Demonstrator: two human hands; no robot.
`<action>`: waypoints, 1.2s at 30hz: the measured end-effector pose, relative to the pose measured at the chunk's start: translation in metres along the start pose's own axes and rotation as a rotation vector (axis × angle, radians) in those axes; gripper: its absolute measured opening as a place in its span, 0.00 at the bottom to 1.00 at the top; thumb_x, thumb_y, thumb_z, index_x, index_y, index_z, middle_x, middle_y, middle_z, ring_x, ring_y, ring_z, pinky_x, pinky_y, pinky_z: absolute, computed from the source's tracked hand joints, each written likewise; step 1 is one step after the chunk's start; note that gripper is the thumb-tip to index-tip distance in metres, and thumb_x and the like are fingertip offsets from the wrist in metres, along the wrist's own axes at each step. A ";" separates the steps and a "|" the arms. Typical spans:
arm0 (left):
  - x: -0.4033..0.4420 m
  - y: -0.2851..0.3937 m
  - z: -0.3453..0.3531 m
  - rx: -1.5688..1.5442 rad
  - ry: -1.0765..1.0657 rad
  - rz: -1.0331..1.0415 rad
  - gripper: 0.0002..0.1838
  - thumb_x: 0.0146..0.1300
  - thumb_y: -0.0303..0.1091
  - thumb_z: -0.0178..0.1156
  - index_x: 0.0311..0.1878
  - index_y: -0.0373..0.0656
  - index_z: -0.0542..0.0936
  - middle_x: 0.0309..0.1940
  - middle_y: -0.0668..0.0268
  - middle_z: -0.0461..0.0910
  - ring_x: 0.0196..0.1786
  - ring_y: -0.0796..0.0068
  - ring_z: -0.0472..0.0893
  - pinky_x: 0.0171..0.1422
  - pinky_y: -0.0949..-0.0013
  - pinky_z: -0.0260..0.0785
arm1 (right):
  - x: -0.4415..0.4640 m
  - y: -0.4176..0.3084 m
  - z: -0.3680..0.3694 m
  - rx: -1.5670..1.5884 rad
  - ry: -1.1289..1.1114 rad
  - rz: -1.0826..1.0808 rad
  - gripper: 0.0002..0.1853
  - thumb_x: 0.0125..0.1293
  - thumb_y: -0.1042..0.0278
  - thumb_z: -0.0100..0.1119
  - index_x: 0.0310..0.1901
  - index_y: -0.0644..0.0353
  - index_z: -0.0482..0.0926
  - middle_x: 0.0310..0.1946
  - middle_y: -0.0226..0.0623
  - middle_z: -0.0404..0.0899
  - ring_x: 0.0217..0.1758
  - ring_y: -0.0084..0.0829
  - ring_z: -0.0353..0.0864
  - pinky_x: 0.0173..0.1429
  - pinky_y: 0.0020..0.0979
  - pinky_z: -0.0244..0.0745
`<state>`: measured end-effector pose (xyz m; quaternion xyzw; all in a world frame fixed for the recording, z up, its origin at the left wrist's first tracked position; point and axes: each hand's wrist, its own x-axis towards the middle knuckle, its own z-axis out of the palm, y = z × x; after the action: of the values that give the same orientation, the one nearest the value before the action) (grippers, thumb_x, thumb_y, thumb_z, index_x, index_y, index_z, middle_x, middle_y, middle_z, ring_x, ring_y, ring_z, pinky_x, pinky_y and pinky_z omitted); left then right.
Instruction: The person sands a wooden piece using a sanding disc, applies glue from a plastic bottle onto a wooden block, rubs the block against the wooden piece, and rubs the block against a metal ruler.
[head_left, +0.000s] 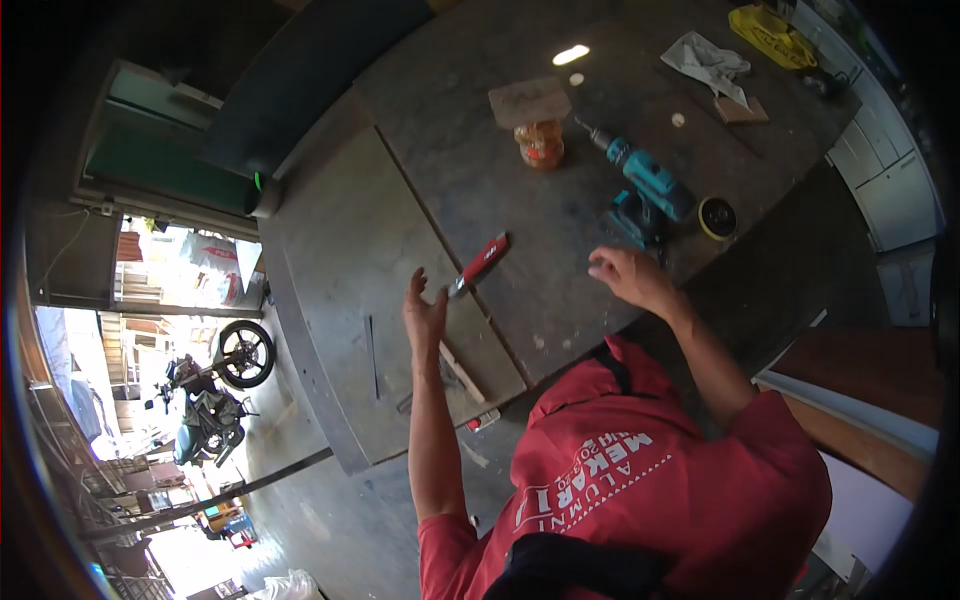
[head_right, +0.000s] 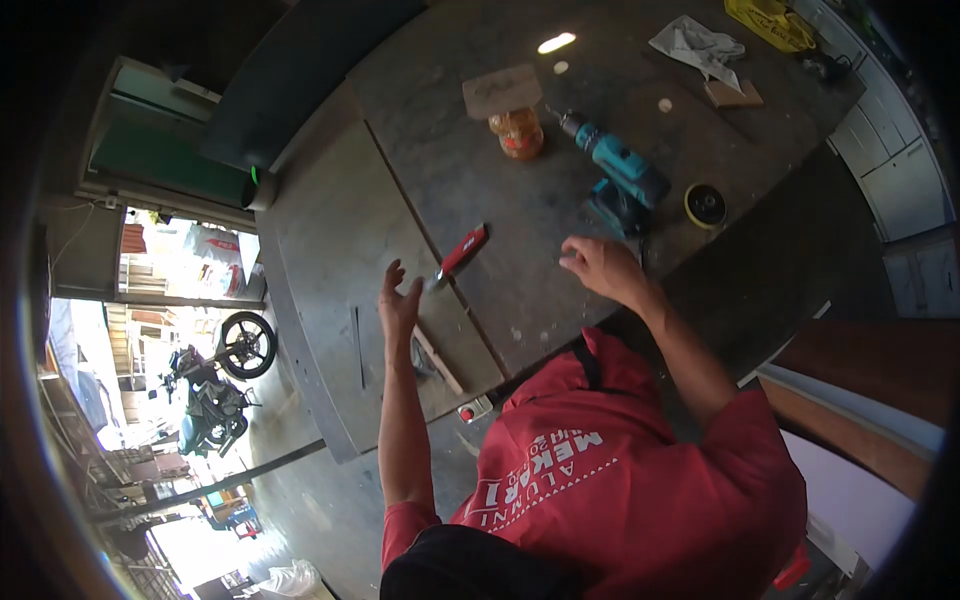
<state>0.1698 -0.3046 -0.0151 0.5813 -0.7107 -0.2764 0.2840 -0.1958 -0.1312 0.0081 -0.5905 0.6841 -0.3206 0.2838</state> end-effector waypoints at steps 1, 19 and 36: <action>0.015 0.019 0.019 -0.066 -0.019 0.046 0.38 0.61 0.36 0.75 0.74 0.44 0.73 0.62 0.49 0.83 0.67 0.58 0.80 0.70 0.56 0.70 | 0.010 0.006 -0.002 0.003 0.002 -0.003 0.14 0.69 0.60 0.68 0.49 0.60 0.83 0.33 0.47 0.87 0.39 0.49 0.88 0.44 0.44 0.81; 0.184 0.186 0.211 -0.741 -0.402 0.030 0.38 0.52 0.33 0.81 0.65 0.36 0.75 0.56 0.60 0.84 0.57 0.65 0.84 0.63 0.60 0.76 | 0.025 0.006 -0.023 0.137 -0.140 -0.071 0.11 0.69 0.63 0.68 0.48 0.58 0.82 0.39 0.41 0.86 0.42 0.46 0.87 0.45 0.44 0.82; -0.099 0.179 0.002 0.095 0.028 -0.445 0.45 0.44 0.44 0.76 0.68 0.36 0.74 0.53 0.48 0.81 0.59 0.42 0.80 0.64 0.51 0.74 | 0.086 -0.146 -0.010 0.031 -0.219 -0.735 0.27 0.66 0.56 0.70 0.61 0.62 0.78 0.56 0.45 0.81 0.57 0.47 0.81 0.59 0.45 0.78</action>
<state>0.0647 -0.1764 0.1043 0.7403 -0.5731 -0.2901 0.1982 -0.1240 -0.2294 0.1265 -0.8228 0.3873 -0.3464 0.2301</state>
